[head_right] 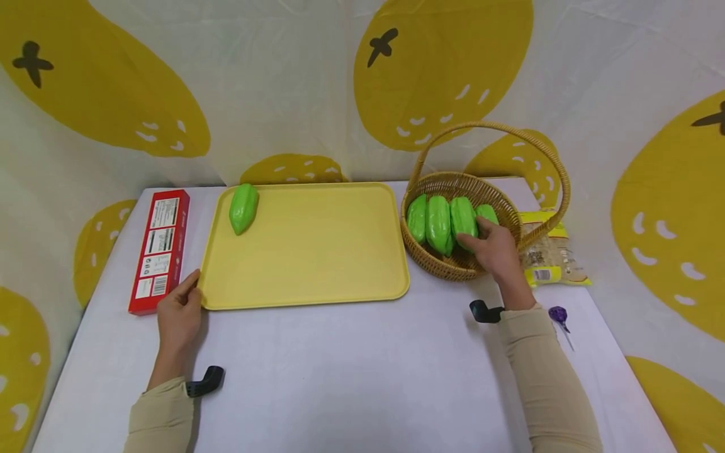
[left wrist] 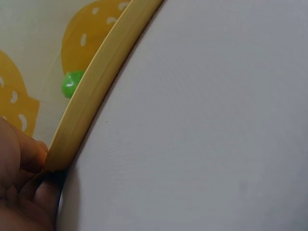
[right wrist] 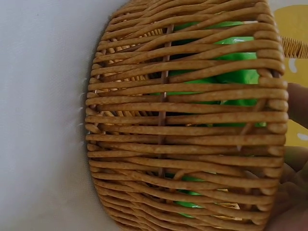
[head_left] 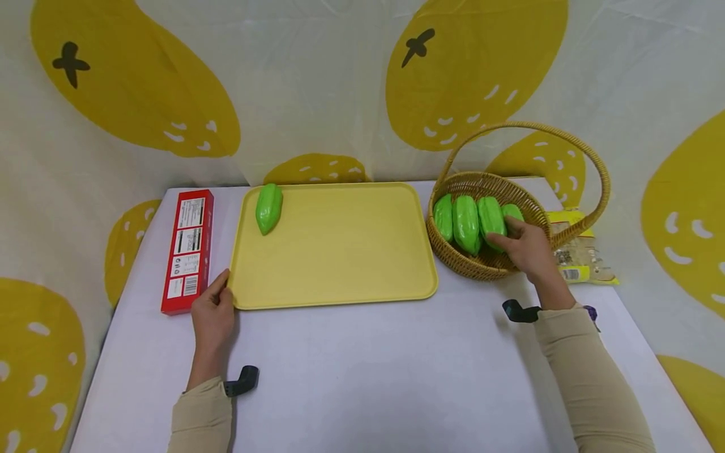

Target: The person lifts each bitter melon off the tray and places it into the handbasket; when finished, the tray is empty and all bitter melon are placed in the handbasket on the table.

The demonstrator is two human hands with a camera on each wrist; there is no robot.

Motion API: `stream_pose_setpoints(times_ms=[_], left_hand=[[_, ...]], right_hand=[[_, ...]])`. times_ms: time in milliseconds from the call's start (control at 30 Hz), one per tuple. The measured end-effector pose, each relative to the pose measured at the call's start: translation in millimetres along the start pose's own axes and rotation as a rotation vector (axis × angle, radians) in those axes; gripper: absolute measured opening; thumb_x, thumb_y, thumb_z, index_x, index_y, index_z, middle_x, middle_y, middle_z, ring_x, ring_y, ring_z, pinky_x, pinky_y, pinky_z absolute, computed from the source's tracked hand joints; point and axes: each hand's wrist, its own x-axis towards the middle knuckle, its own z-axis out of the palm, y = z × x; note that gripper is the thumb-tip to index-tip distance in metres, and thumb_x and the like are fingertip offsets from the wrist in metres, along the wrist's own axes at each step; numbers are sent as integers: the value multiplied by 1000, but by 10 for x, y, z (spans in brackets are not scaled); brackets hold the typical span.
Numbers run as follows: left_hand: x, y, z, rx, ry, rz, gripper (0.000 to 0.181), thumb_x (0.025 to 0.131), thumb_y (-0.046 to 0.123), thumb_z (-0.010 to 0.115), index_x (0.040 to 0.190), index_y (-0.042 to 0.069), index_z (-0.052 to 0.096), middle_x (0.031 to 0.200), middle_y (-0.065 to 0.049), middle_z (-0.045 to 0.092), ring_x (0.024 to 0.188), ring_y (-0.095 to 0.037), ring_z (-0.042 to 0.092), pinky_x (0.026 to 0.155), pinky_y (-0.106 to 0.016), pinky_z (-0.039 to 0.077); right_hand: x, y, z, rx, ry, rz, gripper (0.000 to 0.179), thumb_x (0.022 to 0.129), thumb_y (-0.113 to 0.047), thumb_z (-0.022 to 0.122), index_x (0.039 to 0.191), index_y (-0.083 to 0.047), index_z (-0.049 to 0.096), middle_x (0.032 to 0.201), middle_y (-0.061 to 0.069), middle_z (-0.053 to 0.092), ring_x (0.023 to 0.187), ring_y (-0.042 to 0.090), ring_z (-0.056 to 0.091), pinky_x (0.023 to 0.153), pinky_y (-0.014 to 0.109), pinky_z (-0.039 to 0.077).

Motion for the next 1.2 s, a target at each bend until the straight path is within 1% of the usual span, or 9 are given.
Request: stream_pose_setpoints(times_ms=[167, 300, 433, 600, 667, 733, 867, 1033, 1200], left_hand=[[-2, -3, 9, -7, -12, -13, 44, 109, 22, 44, 153, 23, 47, 157, 2, 50, 148, -18, 46, 115, -40, 45], [5, -4, 12, -8, -11, -17, 44, 109, 22, 44, 153, 23, 47, 158, 3, 50, 148, -17, 45, 115, -40, 45], [6, 7, 9, -6, -10, -22, 44, 109, 21, 44, 153, 23, 47, 158, 3, 49, 148, -17, 45, 116, -39, 44], [3, 11, 0, -6, -14, -25, 44, 109, 22, 44, 153, 23, 47, 158, 4, 49, 149, -17, 44, 117, -40, 44], [5, 4, -2, -3, -13, -19, 44, 109, 23, 44, 153, 23, 47, 158, 3, 49, 148, -17, 45, 116, -41, 44], [9, -5, -7, -1, -12, -13, 44, 109, 22, 44, 153, 23, 47, 158, 3, 49, 148, -18, 45, 116, -41, 44], [15, -20, -9, -2, -13, -9, 43, 109, 22, 45, 152, 23, 48, 157, 3, 50, 148, -17, 46, 116, -40, 44], [22, -30, -10, -7, -21, -18, 44, 109, 22, 44, 152, 23, 48, 158, 4, 49, 149, -17, 44, 117, -41, 44], [19, -23, -17, -10, -19, -15, 43, 109, 21, 44, 152, 22, 49, 157, 4, 49, 148, -16, 45, 117, -40, 44]], right_hand=[[11, 8, 4, 0, 6, 7, 84, 101, -46, 60, 161, -2, 20, 164, 27, 27, 148, 49, 32, 118, 64, 34], [6, 10, 1, 29, 30, 15, 85, 101, -47, 57, 161, -2, 17, 164, 28, 23, 150, 49, 29, 120, 63, 32], [-26, -20, 8, 84, 105, -25, 83, 102, -45, 56, 161, -2, 19, 165, 28, 24, 150, 49, 29, 119, 64, 33], [-92, -156, 46, 135, 201, -84, 79, 101, -46, 57, 163, -13, 20, 167, 15, 26, 149, 43, 36, 118, 59, 37], [-110, -228, 73, 159, 220, -107, 78, 101, -46, 57, 163, -16, 21, 168, 11, 26, 150, 40, 36, 119, 57, 36], [-122, -300, 103, 179, 234, -137, 75, 101, -43, 57, 163, -16, 23, 167, 10, 27, 150, 38, 37, 120, 55, 37], [-134, -426, 161, 213, 235, -190, 71, 102, -37, 58, 161, -14, 26, 167, 11, 29, 151, 35, 36, 121, 49, 38], [-132, -556, 241, 264, 189, -231, 71, 102, -34, 60, 161, -13, 26, 167, 11, 27, 153, 33, 33, 121, 43, 39], [-113, -664, 355, 300, 168, -273, 69, 101, -30, 61, 160, -11, 29, 165, 13, 32, 152, 31, 35, 120, 37, 40]])
